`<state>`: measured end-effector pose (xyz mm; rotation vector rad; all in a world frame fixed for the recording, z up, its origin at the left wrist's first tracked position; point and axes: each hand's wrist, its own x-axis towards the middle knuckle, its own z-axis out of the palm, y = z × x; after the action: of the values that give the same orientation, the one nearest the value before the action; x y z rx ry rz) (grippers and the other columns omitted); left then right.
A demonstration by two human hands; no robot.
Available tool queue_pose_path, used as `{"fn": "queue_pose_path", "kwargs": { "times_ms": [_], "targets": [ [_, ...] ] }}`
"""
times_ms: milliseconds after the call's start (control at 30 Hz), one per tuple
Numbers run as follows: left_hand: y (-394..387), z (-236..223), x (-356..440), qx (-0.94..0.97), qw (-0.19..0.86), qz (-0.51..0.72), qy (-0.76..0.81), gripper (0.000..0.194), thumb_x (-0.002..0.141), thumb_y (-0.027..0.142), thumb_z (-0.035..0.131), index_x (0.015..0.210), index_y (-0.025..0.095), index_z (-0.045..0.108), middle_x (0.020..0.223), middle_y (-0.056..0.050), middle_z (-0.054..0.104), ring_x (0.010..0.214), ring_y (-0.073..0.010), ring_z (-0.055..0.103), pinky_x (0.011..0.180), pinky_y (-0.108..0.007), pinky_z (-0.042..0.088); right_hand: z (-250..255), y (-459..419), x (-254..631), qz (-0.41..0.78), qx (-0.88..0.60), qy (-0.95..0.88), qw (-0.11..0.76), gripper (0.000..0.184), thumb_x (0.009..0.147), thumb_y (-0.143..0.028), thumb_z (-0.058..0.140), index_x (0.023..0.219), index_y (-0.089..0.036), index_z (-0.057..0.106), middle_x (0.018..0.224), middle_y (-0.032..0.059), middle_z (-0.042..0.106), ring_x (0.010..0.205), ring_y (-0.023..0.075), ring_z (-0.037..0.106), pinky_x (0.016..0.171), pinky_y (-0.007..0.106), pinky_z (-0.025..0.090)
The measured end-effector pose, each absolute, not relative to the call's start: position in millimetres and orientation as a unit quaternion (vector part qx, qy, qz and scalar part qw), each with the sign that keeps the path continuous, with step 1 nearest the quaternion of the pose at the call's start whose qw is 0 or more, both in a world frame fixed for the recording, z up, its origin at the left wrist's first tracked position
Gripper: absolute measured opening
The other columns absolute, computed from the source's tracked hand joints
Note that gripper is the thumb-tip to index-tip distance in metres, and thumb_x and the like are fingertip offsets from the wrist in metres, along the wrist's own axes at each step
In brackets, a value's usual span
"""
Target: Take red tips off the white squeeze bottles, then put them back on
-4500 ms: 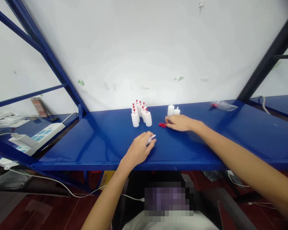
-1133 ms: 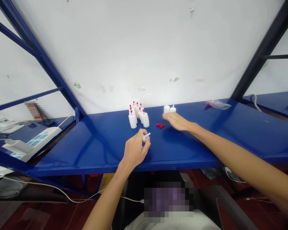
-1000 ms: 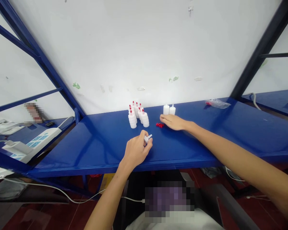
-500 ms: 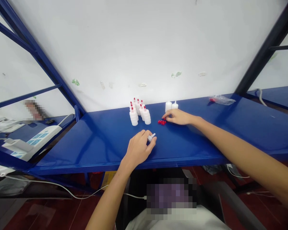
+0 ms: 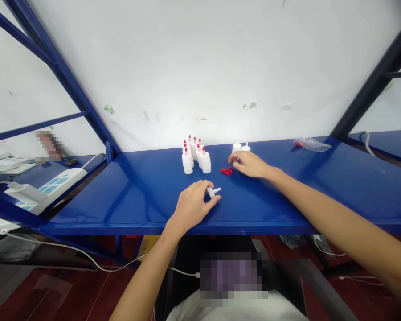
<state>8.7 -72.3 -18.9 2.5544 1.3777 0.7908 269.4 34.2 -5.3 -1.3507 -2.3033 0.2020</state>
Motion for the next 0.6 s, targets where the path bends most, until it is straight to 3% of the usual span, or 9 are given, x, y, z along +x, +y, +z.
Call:
{"fn": "queue_pose_path", "kwargs": {
  "times_ms": [100,267,367,467,600],
  "targets": [
    [-69,-19,9,0.833,0.067,0.288,0.468,0.029,0.092,0.049,0.055,0.106,0.023,0.059,0.092,0.000,0.068,0.079,-0.0171,0.062,0.069,-0.029,0.044,5,13,254,0.082,-0.429,-0.848,0.302,0.023,0.090,-0.030,0.045,0.086,-0.018,0.064,0.087,0.0064,0.068,0.077,0.0195,0.057,0.072,0.031,0.039],
    [-51,-7,19,0.834,0.047,0.307,0.456,0.031,0.093,0.049,0.053,0.102,0.021,0.061,0.086,-0.002,0.069,0.074,-0.0162,0.063,0.068,-0.027,0.043,6,-18,214,0.132,-0.339,-0.866,0.344,0.028,0.093,-0.039,0.044,0.075,-0.021,0.056,0.070,0.0026,0.058,0.063,0.0159,0.049,0.063,0.029,0.037],
    [-35,6,26,0.840,0.050,0.327,0.431,0.033,0.093,0.048,0.053,0.111,0.021,0.059,0.090,-0.002,0.069,0.073,-0.0155,0.063,0.067,-0.026,0.044,6,-16,210,0.117,-0.365,-0.829,0.408,0.033,0.095,-0.040,0.040,0.069,-0.021,0.048,0.064,0.0007,0.051,0.059,0.0148,0.045,0.061,0.028,0.035],
    [-18,13,28,0.806,0.083,0.365,0.459,0.046,0.097,0.050,0.044,0.131,0.019,0.046,0.077,0.000,0.066,0.066,-0.0161,0.061,0.068,-0.028,0.045,7,5,235,0.054,-0.430,-0.752,0.496,0.036,0.095,-0.045,0.041,0.067,-0.022,0.045,0.060,-0.0004,0.047,0.058,0.0149,0.043,0.059,0.029,0.034],
    [3,12,27,0.755,0.063,0.382,0.529,0.051,0.096,0.055,0.041,0.134,0.020,0.043,0.067,0.000,0.062,0.064,-0.0193,0.060,0.072,-0.032,0.047,1,44,289,-0.067,-0.542,-0.628,0.554,0.036,0.092,-0.046,0.046,0.066,-0.022,0.044,0.062,0.0003,0.049,0.061,0.0162,0.046,0.063,0.031,0.035]
  ]
}}
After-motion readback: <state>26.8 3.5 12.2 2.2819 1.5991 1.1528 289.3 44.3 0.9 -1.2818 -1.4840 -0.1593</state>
